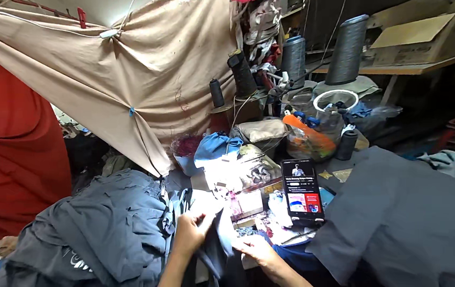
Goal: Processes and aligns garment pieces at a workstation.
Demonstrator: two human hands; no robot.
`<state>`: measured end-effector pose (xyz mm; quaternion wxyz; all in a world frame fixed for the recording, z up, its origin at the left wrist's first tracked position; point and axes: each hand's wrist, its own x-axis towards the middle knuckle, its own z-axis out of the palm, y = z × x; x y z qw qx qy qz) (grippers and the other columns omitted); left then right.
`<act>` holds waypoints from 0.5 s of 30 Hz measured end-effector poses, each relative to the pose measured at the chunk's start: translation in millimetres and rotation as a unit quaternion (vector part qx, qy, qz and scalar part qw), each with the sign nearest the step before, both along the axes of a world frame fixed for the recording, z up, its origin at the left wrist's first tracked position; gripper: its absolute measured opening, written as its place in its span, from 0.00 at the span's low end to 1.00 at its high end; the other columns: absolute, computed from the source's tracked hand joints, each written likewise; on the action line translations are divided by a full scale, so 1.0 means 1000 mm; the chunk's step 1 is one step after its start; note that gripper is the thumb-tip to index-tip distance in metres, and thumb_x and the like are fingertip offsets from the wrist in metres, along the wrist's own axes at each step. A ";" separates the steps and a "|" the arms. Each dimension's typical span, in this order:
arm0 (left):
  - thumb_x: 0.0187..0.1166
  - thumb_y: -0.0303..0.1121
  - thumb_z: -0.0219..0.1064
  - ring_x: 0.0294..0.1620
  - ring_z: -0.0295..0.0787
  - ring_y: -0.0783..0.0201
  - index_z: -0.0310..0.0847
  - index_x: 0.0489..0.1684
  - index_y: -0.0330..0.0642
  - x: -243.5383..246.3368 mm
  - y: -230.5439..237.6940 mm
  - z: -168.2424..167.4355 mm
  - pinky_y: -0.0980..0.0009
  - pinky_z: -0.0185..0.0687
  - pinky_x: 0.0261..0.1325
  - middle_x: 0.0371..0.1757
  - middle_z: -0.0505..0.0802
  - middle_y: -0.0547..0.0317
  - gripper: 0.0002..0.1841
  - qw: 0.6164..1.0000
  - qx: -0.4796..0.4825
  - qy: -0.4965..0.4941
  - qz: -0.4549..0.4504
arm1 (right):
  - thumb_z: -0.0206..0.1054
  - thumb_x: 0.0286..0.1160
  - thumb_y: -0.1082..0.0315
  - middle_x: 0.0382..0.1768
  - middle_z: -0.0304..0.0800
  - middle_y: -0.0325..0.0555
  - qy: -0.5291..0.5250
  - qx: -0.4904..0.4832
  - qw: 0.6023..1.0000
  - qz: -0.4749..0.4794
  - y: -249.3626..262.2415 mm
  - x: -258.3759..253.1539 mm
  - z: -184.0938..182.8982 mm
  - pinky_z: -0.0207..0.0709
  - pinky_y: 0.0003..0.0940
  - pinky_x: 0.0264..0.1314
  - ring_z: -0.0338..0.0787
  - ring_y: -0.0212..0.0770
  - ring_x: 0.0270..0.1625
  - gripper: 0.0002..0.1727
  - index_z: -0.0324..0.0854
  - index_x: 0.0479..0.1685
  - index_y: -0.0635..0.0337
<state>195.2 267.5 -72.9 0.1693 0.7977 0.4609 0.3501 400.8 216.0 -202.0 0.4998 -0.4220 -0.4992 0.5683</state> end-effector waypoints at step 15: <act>0.71 0.35 0.71 0.25 0.95 0.55 0.97 0.27 0.42 0.044 -0.024 -0.065 0.54 0.89 0.28 0.21 0.94 0.55 0.10 0.964 0.222 0.141 0.043 | 0.71 0.72 0.62 0.17 0.82 0.23 0.014 -0.001 1.000 -0.014 0.015 0.003 0.010 0.74 0.22 0.30 0.79 0.20 0.23 0.14 0.83 0.16 0.47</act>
